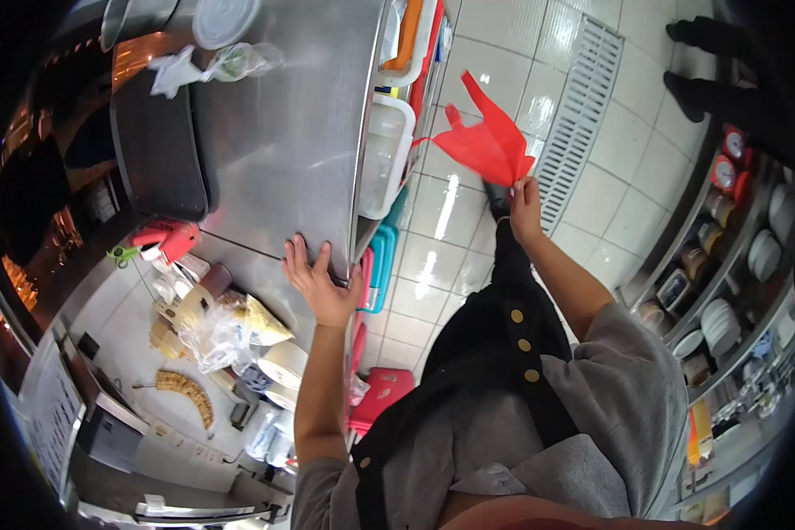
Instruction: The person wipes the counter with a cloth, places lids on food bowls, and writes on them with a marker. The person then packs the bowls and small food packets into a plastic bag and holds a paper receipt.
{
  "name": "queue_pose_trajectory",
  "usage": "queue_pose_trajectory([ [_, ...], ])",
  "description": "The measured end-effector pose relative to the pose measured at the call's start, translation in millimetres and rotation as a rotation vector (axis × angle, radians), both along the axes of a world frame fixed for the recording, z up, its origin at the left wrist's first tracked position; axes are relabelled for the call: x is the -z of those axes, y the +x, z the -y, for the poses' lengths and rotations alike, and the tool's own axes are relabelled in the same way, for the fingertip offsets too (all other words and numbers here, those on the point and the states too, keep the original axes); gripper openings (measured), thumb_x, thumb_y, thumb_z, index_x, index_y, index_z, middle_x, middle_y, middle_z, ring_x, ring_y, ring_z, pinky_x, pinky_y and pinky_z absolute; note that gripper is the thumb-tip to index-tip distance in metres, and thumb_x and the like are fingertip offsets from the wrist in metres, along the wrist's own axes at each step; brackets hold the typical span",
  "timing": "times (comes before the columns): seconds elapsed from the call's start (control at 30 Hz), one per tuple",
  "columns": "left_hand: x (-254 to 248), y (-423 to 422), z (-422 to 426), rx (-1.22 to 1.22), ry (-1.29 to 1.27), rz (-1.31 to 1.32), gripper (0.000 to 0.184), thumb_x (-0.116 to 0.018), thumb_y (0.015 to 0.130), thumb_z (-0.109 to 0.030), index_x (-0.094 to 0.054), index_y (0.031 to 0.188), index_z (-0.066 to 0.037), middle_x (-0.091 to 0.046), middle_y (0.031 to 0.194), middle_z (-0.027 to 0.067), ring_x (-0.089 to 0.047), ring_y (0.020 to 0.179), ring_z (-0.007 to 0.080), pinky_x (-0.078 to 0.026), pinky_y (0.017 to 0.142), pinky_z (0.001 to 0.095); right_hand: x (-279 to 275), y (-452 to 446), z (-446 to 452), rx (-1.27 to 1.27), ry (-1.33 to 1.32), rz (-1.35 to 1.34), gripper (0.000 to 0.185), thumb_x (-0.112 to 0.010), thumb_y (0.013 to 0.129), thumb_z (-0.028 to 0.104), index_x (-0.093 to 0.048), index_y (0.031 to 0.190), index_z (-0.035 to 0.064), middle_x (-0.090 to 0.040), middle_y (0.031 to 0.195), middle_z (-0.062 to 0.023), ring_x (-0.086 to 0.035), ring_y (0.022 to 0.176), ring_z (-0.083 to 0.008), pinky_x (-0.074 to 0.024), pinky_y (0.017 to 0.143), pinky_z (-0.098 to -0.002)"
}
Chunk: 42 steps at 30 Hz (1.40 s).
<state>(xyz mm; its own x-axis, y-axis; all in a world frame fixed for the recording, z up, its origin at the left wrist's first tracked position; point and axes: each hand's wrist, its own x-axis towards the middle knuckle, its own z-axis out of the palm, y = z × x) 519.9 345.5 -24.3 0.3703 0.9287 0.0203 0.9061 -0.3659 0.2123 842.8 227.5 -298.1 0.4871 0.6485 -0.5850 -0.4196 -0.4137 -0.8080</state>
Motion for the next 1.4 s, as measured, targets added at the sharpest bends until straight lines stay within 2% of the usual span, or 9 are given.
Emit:
queue_pose_trajectory([
  [0.1, -7, 3, 4, -0.018, 0.033, 0.013, 0.069, -0.077, 0.073, -0.022, -0.048, 0.136, -0.012, -0.031, 0.156, 0.0229, -0.024, 0.144, 0.0467, -0.016, 0.116, 0.0622, -112, 10, -22, 0.010, 0.173, -0.191, 0.011, -0.046, 0.107, 0.020, -0.043, 0.104, 0.0091, -0.047, 0.100, -0.0027, -0.049, 0.095, -0.0117, -0.0471, 0.092, -0.0319],
  [0.23, -16, 2, 7, -0.111, 0.006, -0.029, 0.070, -0.082, 0.071, -0.030, -0.051, 0.132, -0.014, -0.029, 0.156, 0.0198, -0.018, 0.148, 0.0410, -0.008, 0.118, 0.0602, -209, 12, -34, -0.375, 0.386, 0.159, 0.007, -0.042, 0.106, 0.011, -0.042, 0.102, 0.0054, -0.043, 0.099, -0.0025, -0.040, 0.086, -0.0125, -0.0360, 0.083, -0.0236],
  [0.43, -111, 37, 14, -0.261, -0.280, 0.780, 0.096, -0.089, 0.065, -0.042, -0.044, 0.143, -0.010, -0.030, 0.155, 0.0186, -0.022, 0.147, 0.0360, -0.023, 0.118, 0.0478, -341, -12, -31, -0.695, 0.721, 0.025, 0.001, -0.041, 0.104, 0.007, -0.040, 0.104, 0.0064, -0.049, 0.107, -0.0068, -0.042, 0.094, -0.0122, -0.0355, 0.089, -0.0263],
  [0.67, -147, -48, 99, -0.312, -0.818, 1.396, 0.061, -0.079, 0.086, -0.023, -0.051, 0.137, -0.003, -0.066, 0.120, 0.0080, -0.061, 0.113, 0.0159, -0.045, 0.104, 0.0328, -395, -75, -3, -0.985, 0.875, -0.045, 0.006, -0.042, 0.105, 0.010, -0.039, 0.108, 0.0059, -0.051, 0.117, -0.0124, -0.045, 0.105, -0.0155, -0.0333, 0.102, -0.0317],
  [0.83, -202, -130, 219, -0.568, -0.503, 1.444, 0.044, -0.071, 0.093, -0.018, -0.055, 0.131, -0.001, -0.068, 0.108, 0.0009, -0.062, 0.104, 0.0115, -0.047, 0.098, 0.0303, -417, -171, 17, -1.161, 0.874, 0.074, 0.006, -0.044, 0.105, 0.011, -0.042, 0.107, 0.0051, -0.053, 0.113, -0.0106, -0.050, 0.102, -0.0159, -0.0379, 0.099, -0.0305],
  [0.9, -231, -159, 268, -0.628, -0.427, 1.377, 0.044, -0.071, 0.093, -0.019, -0.055, 0.130, -0.001, -0.067, 0.107, 0.0024, -0.061, 0.102, 0.0111, -0.048, 0.095, 0.0303, -407, -218, 15, -1.571, 0.604, 0.145, 0.008, -0.049, 0.103, 0.011, -0.045, 0.105, 0.0049, -0.057, 0.106, -0.0079, -0.054, 0.098, -0.0150, -0.0448, 0.090, -0.0287],
  [1.17, -297, -261, 484, -0.862, -0.192, 1.497, 0.046, -0.067, 0.094, -0.013, -0.052, 0.135, 0.000, -0.065, 0.109, 0.0028, -0.060, 0.097, 0.0091, -0.049, 0.087, 0.0266, -499, -542, 66, -2.020, 1.228, 0.467, 0.022, -0.065, 0.089, 0.013, -0.060, 0.109, 0.0052, -0.063, 0.108, -0.0126, -0.066, 0.087, -0.0296, -0.0522, 0.075, -0.0370],
  [1.37, -266, -252, 580, -1.327, 0.356, 1.802, 0.038, -0.053, 0.104, -0.024, -0.054, 0.133, 0.000, -0.065, 0.111, 0.0020, -0.060, 0.102, 0.0085, -0.049, 0.091, 0.0274, -398, -816, 122, -2.220, 1.346, 0.723, 0.022, -0.055, 0.091, 0.021, -0.068, 0.096, 0.0037, -0.067, 0.102, -0.0213, -0.063, 0.099, -0.0384, -0.0475, 0.085, -0.0483],
  [1.4, -255, -247, 589, -1.367, 0.356, 1.775, 0.037, -0.053, 0.105, -0.024, -0.054, 0.133, 0.000, -0.065, 0.112, 0.0018, -0.059, 0.101, 0.0081, -0.049, 0.091, 0.0272, -358, -859, 118, -2.012, 1.695, 0.614, 0.021, -0.055, 0.091, 0.020, -0.068, 0.094, 0.0026, -0.067, 0.102, -0.0224, -0.064, 0.098, -0.0382, -0.0483, 0.083, -0.0480],
])
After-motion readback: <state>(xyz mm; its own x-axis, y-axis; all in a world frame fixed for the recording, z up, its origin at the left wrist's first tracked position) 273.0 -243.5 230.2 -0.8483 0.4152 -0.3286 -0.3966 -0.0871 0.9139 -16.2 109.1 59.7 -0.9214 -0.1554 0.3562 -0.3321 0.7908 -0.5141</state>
